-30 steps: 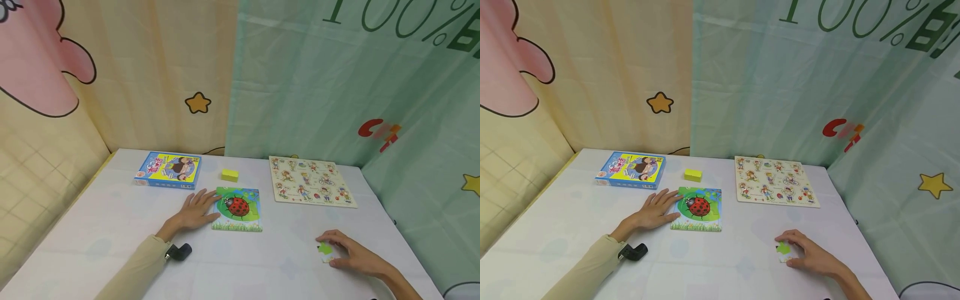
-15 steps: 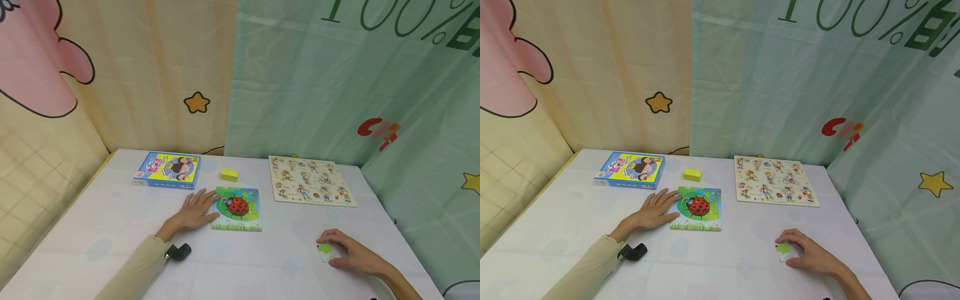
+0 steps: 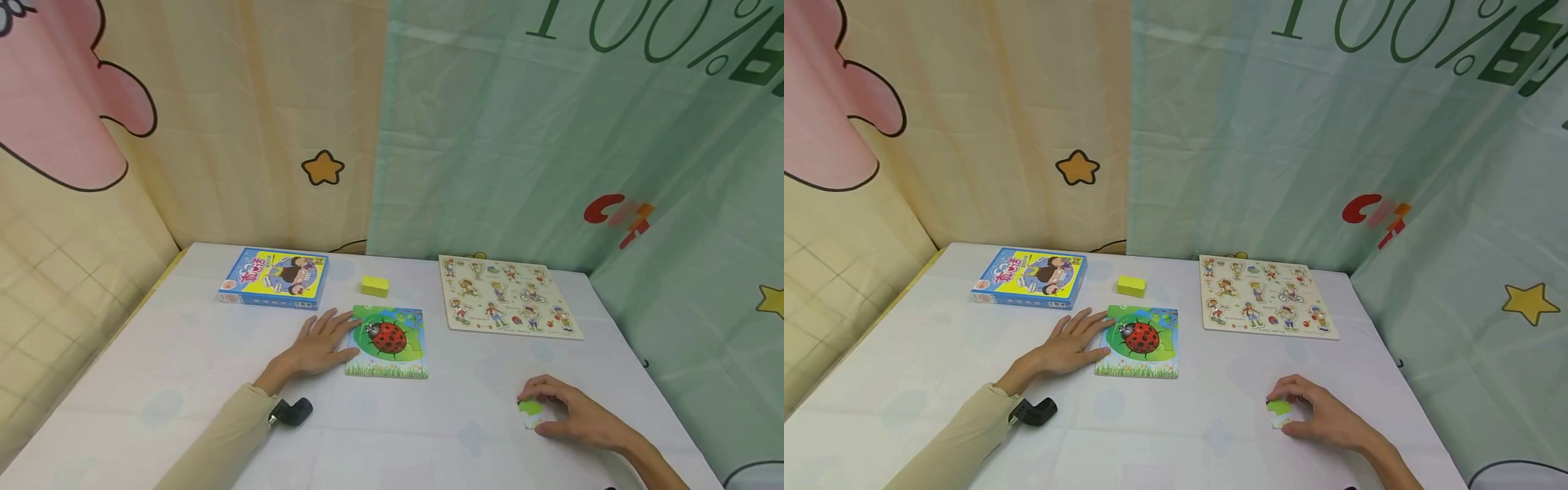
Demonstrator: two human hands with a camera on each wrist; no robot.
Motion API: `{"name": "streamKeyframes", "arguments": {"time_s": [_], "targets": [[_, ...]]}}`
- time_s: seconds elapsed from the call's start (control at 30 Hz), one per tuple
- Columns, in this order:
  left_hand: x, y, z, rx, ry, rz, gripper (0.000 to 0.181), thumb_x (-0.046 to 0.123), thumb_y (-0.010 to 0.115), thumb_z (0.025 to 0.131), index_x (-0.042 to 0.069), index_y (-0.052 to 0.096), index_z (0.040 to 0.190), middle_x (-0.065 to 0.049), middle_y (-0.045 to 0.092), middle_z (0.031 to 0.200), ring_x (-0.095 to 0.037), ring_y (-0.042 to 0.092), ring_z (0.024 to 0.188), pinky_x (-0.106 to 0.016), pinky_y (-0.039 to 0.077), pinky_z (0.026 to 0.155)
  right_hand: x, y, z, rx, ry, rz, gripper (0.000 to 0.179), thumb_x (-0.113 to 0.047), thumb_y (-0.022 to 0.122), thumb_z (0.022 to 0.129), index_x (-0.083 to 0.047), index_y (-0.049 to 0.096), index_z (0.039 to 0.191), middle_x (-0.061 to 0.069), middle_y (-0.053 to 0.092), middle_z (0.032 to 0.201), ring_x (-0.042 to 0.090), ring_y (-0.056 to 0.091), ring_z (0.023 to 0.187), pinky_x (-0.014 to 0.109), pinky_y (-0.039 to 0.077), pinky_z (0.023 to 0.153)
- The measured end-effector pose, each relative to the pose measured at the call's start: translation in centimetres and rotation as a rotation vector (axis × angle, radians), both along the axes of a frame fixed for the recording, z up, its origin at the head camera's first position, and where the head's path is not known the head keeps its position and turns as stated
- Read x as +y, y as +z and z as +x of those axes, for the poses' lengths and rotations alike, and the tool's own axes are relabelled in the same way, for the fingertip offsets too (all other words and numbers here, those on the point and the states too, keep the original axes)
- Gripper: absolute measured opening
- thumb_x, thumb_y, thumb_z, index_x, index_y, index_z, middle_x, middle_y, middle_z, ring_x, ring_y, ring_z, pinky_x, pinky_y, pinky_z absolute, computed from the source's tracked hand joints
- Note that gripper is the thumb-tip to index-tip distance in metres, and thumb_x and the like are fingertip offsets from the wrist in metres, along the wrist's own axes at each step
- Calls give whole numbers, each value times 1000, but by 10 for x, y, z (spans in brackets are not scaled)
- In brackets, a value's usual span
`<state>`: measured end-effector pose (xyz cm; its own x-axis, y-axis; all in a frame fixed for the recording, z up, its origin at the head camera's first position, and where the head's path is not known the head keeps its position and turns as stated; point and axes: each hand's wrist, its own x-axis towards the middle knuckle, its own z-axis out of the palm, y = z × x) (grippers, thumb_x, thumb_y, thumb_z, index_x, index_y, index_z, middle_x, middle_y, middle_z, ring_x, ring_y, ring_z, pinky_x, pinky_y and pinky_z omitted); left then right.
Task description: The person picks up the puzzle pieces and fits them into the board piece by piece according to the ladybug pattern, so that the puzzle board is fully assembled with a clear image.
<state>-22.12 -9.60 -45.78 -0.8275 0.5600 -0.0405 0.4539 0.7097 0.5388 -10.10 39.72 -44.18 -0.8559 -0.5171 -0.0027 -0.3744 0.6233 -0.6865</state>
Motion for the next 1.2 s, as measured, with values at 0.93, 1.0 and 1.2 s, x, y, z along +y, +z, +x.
{"name": "streamKeyframes", "arguments": {"time_s": [0.93, 1.0, 1.2], "targets": [[-1, -6, -3, 19, 16, 2, 64, 43, 53, 101, 15, 35, 156, -13, 23, 165, -41, 6, 154, -66, 0, 120, -122, 13, -71, 22, 54, -13, 38, -28, 83, 83, -24, 69, 119, -7, 64, 116, 16, 57, 94, 27, 51, 86], [-2, -7, -3, 22, 15, 20, 65, 43, 54, 100, 14, 35, 156, -15, 24, 164, -42, 6, 153, -66, -1, 119, -135, 14, -77, 53, 58, -5, 38, -25, 83, 83, -22, 69, 118, -6, 64, 114, 14, 57, 93, 27, 52, 85], [-1, 6, 2, -4, 0, 22, 65, 42, 54, 101, 12, 36, 155, -17, 24, 164, -44, 6, 153, -68, -1, 119, -164, 16, -90, 127, 68, 14, 37, -24, 83, 83, -14, 71, 117, -1, 66, 112, 16, 58, 92, 30, 54, 83]]}}
